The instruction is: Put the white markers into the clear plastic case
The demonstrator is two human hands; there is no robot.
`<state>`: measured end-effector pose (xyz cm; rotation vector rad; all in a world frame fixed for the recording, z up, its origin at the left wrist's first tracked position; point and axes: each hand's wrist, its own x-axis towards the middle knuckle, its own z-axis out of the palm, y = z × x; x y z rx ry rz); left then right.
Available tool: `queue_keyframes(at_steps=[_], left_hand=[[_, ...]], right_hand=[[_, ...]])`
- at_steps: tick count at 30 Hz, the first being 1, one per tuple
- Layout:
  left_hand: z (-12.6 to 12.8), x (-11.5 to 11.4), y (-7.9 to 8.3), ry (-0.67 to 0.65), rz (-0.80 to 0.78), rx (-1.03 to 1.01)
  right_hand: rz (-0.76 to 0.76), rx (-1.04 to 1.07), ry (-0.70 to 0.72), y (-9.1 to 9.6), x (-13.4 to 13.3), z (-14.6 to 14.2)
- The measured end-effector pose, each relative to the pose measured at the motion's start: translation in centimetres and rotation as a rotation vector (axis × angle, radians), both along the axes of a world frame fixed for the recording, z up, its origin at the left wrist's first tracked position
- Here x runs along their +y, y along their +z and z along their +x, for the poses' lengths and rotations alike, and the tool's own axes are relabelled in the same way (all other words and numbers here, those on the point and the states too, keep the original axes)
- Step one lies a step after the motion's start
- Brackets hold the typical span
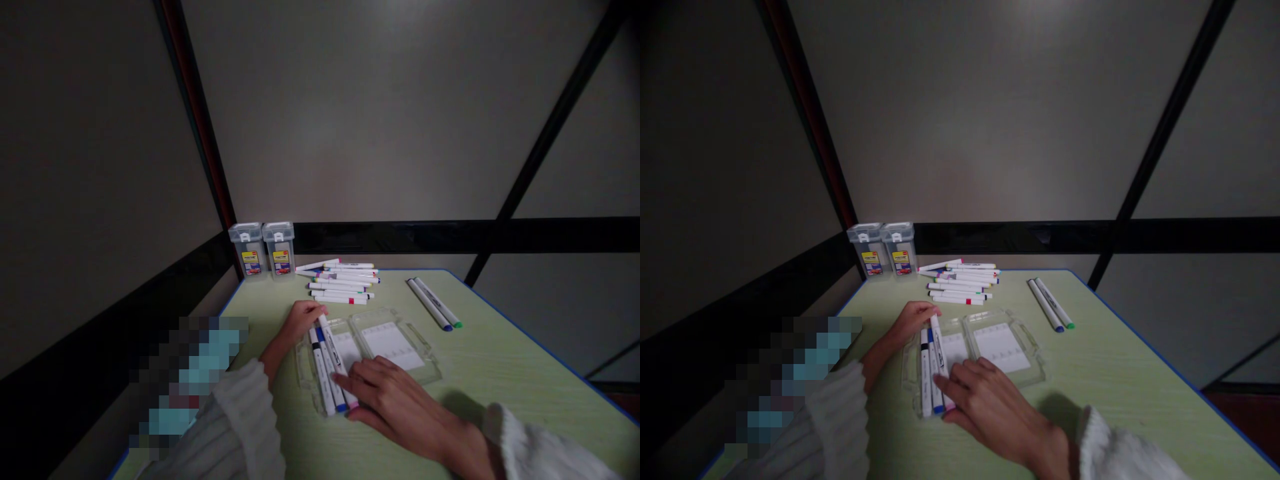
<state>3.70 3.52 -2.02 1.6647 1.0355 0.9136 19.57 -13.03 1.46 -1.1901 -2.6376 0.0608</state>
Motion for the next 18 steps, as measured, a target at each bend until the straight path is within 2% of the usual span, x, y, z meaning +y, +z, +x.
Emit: queue_keyframes(at_steps=[6,13,18], left_hand=[[-0.3,-0.2,0.7,0.035,-0.070,-0.059],[-0.7,0.3,-0.2,0.072,-0.082,-0.196],[-0.8,0.7,-0.5,0.112,-0.094,-0.220]], right_hand=[[-0.023,-0.005,0.013,0.3,-0.2,-0.2],[-0.016,0.075,-0.046,0.5,-0.1,-0.2],[0.015,0.101,-0.096,0.1,0.1,0.1]])
